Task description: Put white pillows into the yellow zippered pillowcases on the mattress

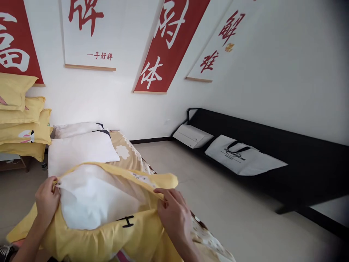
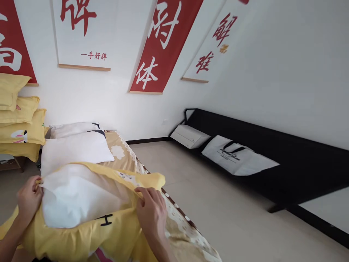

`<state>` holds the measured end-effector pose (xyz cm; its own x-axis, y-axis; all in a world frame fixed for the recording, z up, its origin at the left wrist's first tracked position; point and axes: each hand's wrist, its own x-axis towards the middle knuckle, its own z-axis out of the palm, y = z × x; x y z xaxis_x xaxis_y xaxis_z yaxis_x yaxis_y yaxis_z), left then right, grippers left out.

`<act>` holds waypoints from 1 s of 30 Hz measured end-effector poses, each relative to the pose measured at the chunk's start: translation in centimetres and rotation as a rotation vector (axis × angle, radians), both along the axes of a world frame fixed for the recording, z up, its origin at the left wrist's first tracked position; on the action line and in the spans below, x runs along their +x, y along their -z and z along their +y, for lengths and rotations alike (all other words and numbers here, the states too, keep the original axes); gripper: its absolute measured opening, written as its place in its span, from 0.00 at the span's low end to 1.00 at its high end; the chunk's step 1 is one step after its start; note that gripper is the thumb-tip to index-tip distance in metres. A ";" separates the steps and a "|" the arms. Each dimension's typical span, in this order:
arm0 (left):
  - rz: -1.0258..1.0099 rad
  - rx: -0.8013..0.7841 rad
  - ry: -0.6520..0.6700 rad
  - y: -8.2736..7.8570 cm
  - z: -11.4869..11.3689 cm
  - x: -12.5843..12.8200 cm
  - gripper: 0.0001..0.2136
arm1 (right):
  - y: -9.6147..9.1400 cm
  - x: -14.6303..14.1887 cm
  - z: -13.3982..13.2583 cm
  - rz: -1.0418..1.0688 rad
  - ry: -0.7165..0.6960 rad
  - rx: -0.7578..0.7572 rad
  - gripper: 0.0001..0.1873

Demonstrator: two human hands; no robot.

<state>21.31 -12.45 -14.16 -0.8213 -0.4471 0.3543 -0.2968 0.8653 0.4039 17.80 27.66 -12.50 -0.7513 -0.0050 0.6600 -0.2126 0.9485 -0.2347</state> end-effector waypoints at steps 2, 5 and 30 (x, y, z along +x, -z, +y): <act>-0.059 0.039 0.047 -0.8 -0.1 0.2 0.13 | 0.2 -0.3 -1.1 -0.014 0.007 0.019 0.18; -0.436 -0.012 0.194 0.8 0.2 0.0 0.13 | 1.0 -2.3 -1.8 -0.262 0.013 0.134 0.18; 0.134 0.061 0.162 3.9 -1.5 0.0 0.11 | 1.6 -1.7 2.3 -0.188 -0.186 -0.038 0.14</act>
<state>21.33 -13.98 -18.02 -0.8316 -0.3370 0.4414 -0.0962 0.8702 0.4832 16.13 29.92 -14.09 -0.8490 -0.1327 0.5115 -0.3322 0.8868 -0.3213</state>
